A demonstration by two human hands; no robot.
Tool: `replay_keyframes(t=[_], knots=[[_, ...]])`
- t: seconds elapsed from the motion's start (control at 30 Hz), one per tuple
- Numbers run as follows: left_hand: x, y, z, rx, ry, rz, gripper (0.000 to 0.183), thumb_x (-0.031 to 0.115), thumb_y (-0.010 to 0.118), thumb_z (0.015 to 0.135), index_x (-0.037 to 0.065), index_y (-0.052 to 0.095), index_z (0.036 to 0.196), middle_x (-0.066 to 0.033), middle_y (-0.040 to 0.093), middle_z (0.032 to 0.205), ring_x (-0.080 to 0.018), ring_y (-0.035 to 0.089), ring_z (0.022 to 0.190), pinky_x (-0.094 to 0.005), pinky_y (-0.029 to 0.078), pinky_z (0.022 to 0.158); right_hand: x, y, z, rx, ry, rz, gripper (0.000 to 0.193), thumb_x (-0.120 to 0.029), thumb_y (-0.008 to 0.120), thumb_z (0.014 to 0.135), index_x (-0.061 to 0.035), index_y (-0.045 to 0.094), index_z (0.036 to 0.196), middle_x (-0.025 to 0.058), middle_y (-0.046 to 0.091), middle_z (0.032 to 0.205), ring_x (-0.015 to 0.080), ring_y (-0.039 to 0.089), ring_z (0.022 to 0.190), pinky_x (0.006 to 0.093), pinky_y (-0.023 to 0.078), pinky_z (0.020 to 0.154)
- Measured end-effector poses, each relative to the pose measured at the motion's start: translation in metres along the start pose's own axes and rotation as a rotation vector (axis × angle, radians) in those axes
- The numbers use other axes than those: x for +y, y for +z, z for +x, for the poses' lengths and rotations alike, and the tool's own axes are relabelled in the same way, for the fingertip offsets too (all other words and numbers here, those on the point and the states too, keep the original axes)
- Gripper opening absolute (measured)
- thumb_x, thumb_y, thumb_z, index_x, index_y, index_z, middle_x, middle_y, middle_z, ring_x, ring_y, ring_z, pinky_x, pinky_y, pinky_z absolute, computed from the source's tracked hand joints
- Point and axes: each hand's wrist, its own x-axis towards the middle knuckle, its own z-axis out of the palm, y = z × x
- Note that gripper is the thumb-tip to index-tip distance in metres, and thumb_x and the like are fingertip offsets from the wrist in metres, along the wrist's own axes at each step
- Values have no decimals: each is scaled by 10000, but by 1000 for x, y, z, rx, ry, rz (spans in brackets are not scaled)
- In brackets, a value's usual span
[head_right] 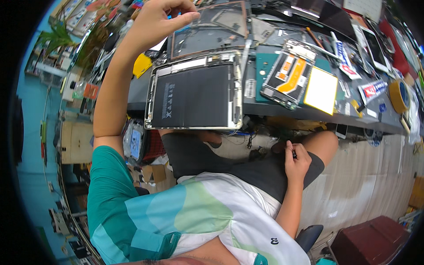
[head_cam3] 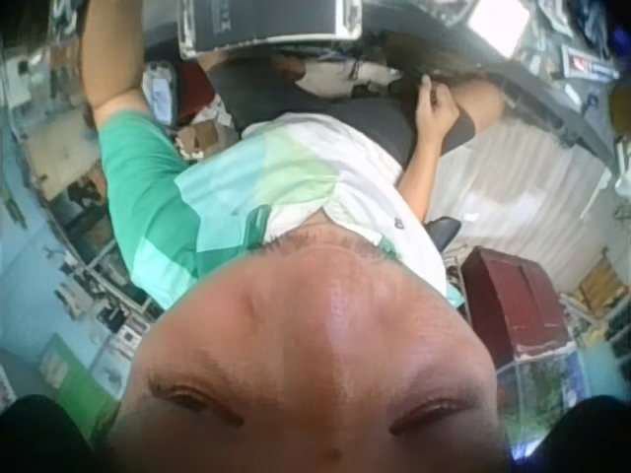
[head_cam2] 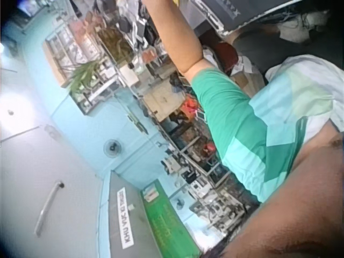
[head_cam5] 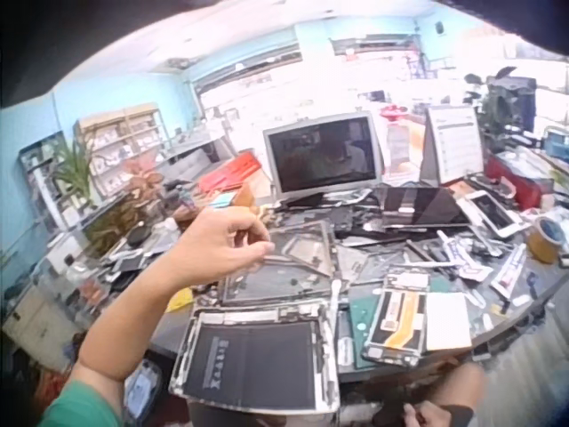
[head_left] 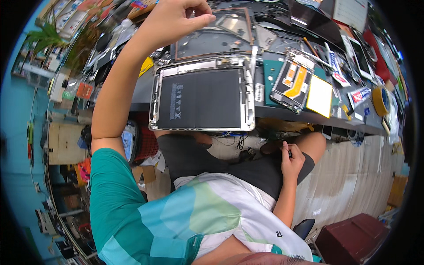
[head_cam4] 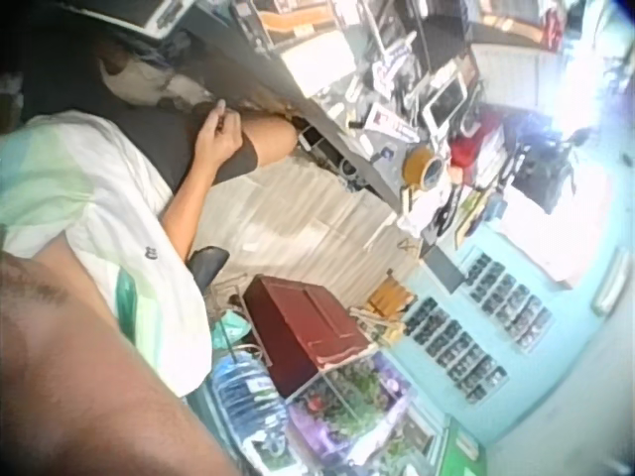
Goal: The person uses a prying tool to separate the screen assembly from the tablet chassis, then detaches the display and sets it aside. The person continues to pry along the edges to fully release the screen from the frame.
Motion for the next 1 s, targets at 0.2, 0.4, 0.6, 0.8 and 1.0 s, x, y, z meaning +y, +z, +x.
replay_keyframes(t=[0.2,0.4,0.6,0.8,1.0], knots=[[-26,-35,-84,81,-38,89,175,177,797,995,8,767,1025,-5,668,859,-90,548,770,-278,452,707,-6,2,1,-46,-4,-46,256,-79,783,1032,58,689,837,124,716,788,215,645,661,319,507,654],[-39,-33,-130,5,-45,64,134,115,827,952,6,770,1006,-37,678,904,-127,596,785,-280,456,714,-5,6,2,-70,36,-50,258,-91,783,1038,59,696,847,123,728,806,212,663,682,320,514,665],[-46,-22,-140,-24,4,66,100,89,825,939,20,782,997,-51,694,925,-159,636,802,-304,504,727,-7,8,5,-91,67,-68,267,-103,781,1045,60,699,849,122,736,811,209,682,704,320,519,674],[-43,-16,-140,-75,39,61,98,82,824,937,18,781,997,-56,712,946,-177,680,835,-319,541,754,-4,6,4,-97,70,-96,268,-108,780,1047,59,700,853,115,728,805,191,677,707,314,516,672],[-36,-9,-160,37,-49,1,121,54,825,925,13,794,1034,-72,741,999,-185,702,939,-327,540,818,-6,6,2,-62,68,-73,232,-76,790,1028,53,691,862,113,724,837,186,660,728,302,520,701]])
